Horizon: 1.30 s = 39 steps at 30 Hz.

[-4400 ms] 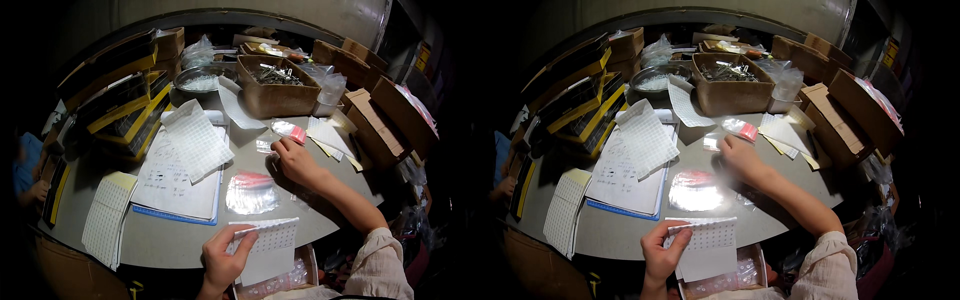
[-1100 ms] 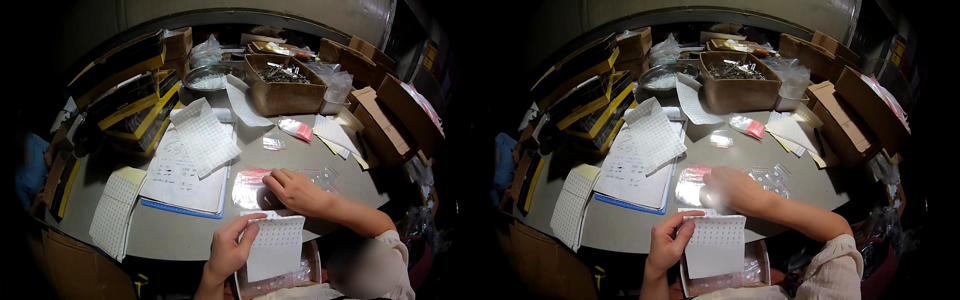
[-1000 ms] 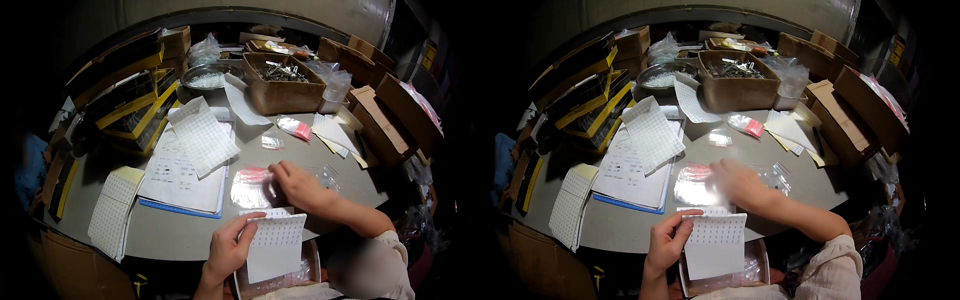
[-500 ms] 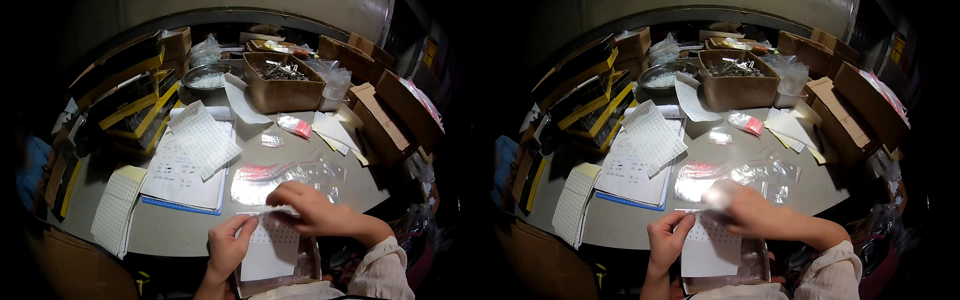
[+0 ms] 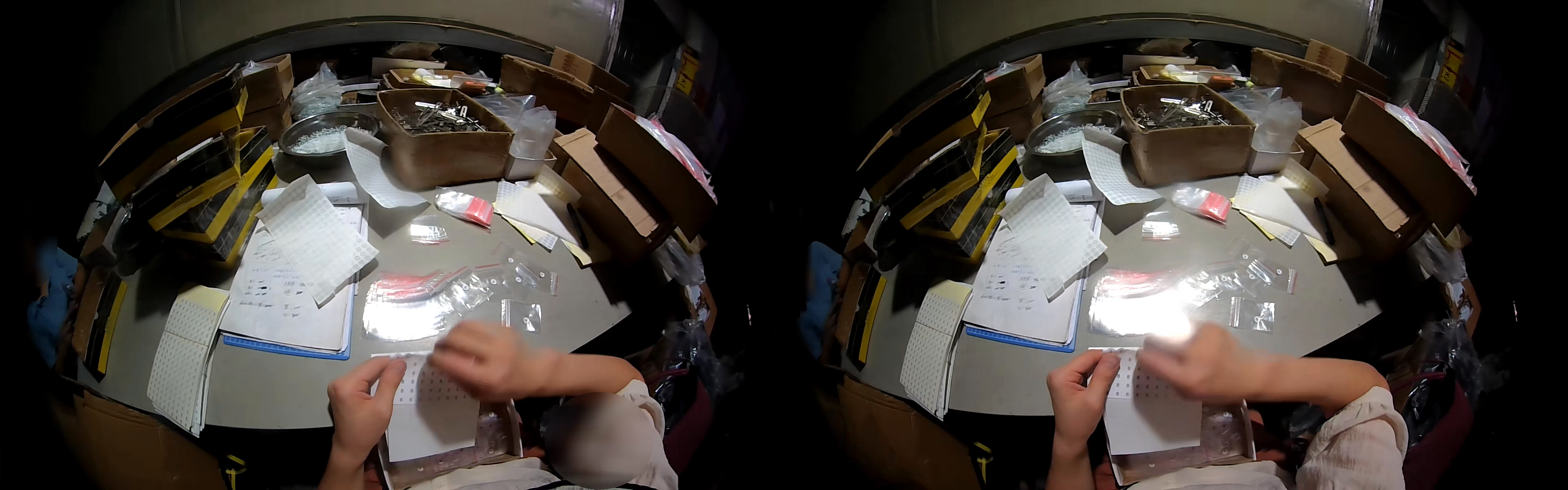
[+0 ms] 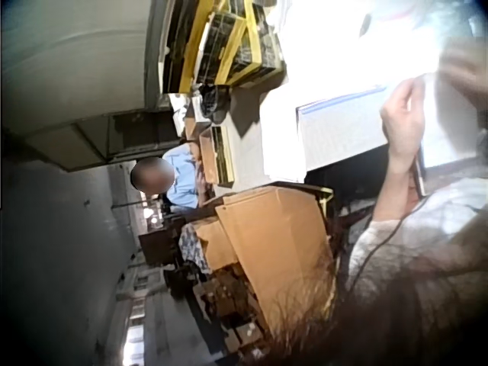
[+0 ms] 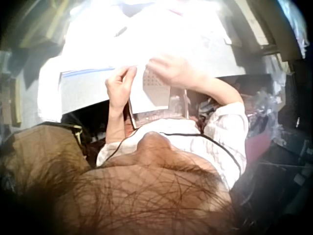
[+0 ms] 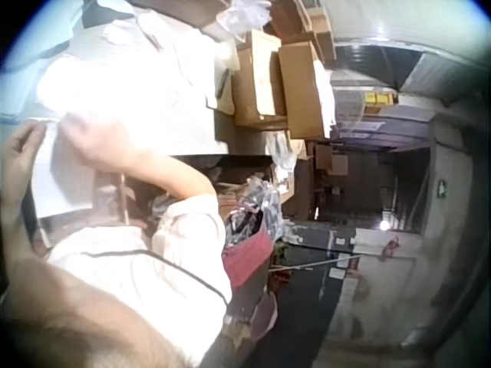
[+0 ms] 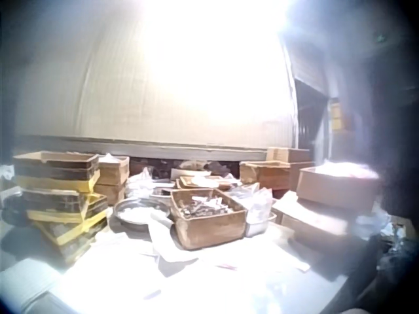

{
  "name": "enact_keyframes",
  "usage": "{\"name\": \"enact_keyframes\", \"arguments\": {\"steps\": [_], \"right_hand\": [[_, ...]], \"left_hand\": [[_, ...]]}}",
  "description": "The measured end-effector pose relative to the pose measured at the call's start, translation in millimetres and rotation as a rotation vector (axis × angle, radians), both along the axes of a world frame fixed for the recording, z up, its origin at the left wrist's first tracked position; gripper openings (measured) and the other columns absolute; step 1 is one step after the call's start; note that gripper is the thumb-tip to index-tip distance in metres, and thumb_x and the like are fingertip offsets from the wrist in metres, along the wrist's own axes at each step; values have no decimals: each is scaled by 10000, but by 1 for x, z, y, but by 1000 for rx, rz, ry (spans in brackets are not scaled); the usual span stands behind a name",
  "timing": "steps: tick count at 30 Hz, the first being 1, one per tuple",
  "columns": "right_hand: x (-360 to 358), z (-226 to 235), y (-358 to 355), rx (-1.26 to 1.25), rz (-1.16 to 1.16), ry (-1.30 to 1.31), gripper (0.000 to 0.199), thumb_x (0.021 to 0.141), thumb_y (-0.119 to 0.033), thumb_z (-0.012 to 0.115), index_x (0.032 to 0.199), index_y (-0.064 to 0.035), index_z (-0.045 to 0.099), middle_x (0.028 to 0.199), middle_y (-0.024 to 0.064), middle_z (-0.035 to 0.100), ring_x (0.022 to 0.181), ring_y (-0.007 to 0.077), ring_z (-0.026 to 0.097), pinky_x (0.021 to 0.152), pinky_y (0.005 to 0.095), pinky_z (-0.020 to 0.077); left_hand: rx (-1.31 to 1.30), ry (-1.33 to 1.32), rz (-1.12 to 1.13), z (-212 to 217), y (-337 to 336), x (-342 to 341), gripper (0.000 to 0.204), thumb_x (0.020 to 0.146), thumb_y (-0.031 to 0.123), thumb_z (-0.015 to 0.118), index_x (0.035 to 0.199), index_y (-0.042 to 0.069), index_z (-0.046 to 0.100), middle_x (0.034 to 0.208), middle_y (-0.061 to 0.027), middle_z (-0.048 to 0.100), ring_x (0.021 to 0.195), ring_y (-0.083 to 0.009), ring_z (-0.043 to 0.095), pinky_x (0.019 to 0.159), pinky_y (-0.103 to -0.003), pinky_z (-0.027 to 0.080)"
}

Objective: The person picks small clear plastic bags containing items from a cluttered table and places them into a white box. The person handles the bags one by one, occasionally adjusting the box or the bags before depositing them inside.

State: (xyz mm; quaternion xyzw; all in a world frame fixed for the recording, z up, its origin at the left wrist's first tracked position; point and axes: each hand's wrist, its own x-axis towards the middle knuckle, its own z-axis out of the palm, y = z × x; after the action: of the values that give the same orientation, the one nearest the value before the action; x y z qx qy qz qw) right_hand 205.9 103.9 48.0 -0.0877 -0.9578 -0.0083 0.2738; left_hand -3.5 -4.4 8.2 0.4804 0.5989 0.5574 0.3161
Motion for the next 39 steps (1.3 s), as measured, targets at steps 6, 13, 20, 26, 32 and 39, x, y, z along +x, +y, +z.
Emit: {"name": "enact_keyframes", "arguments": {"steps": [6,13,20,26,32,39], "right_hand": [[30,-19,122,-922,-209,3,126,984,-131,742,1035,-28,691,956,54,722,900,136,667,809,301,532],[27,9,134,-739,-181,-280,170,925,-160,687,1020,-19,674,952,160,683,912,325,662,854,430,530],[9,-1,107,-199,-367,-406,226,916,-201,733,992,-10,640,954,161,679,928,376,674,829,473,558],[18,12,125,-224,-513,-427,253,922,-222,778,995,-14,653,969,166,687,931,373,677,792,467,550],[-5,28,111,-539,-206,-442,186,937,-53,661,1116,-39,612,1059,148,665,980,357,662,841,434,546],[-2,0,122,-207,-186,-384,299,977,-293,674,1028,-7,606,984,202,664,995,406,650,862,499,520]], "left_hand": [[3,-7,-7,0,2,2,191,945,123,773,975,-64,758,772,-157,744,686,-155,681,648,-301,519],[23,0,-5,-4,0,-2,189,936,122,781,976,-62,758,784,-164,747,692,-186,702,648,-316,526],[44,-11,-13,-3,0,0,178,928,104,785,969,-66,752,821,-180,758,721,-226,732,660,-323,539],[53,20,-34,-6,2,-1,173,929,100,783,987,-60,753,848,-186,764,749,-253,749,673,-333,549],[68,3,-36,-6,1,-2,171,969,70,727,993,-99,741,808,-65,741,763,-88,635,677,-262,507],[81,36,-52,-5,2,-2,177,977,74,720,1025,-95,745,823,-78,753,773,-97,654,685,-263,519]]}}
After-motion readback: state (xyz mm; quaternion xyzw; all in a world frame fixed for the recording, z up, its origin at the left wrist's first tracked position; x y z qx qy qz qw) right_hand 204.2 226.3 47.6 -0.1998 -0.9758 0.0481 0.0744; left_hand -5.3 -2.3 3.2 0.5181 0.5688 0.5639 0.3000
